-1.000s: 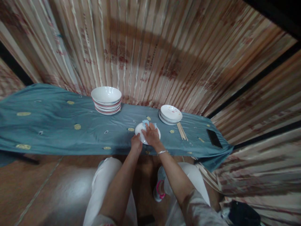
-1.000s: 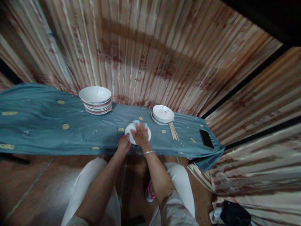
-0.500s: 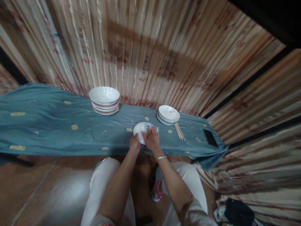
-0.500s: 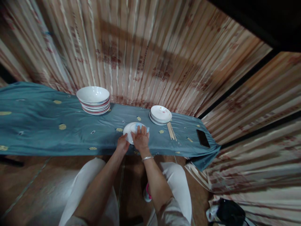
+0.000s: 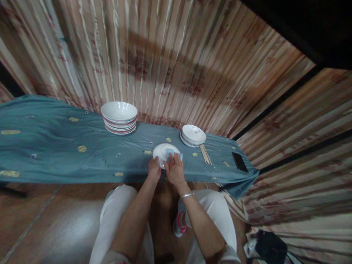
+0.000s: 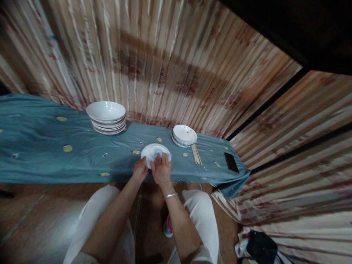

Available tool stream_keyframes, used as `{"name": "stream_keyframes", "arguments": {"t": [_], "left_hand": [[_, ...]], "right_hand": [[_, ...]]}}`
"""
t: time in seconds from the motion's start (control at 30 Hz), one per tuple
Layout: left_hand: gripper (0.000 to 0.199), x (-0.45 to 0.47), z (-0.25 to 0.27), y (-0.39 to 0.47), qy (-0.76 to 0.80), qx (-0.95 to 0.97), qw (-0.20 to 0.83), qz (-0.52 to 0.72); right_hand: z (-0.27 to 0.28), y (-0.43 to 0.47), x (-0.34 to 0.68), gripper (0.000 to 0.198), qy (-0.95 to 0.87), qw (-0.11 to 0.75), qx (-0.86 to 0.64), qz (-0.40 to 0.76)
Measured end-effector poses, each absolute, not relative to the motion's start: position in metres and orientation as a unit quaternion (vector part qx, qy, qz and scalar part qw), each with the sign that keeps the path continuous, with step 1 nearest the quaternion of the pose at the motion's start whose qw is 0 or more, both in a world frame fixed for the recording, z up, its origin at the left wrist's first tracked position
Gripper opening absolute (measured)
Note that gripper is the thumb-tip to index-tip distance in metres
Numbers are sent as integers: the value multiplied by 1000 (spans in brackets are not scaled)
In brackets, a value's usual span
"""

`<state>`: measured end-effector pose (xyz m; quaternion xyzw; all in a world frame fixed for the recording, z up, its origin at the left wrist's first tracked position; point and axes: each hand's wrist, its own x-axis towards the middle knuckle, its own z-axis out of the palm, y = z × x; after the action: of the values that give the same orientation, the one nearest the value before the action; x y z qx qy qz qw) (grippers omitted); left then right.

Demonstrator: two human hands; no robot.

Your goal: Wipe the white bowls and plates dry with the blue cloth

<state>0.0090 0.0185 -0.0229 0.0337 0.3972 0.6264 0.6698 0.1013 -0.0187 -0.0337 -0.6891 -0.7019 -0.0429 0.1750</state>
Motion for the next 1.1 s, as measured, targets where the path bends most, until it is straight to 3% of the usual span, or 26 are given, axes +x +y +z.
{"name": "stream_keyframes", "arguments": {"t": [1.1], "left_hand": [[23,9,-21,19,403,30,663,630]], "right_hand": [[-12,13,83,56,-752,119,-649,-4]]}}
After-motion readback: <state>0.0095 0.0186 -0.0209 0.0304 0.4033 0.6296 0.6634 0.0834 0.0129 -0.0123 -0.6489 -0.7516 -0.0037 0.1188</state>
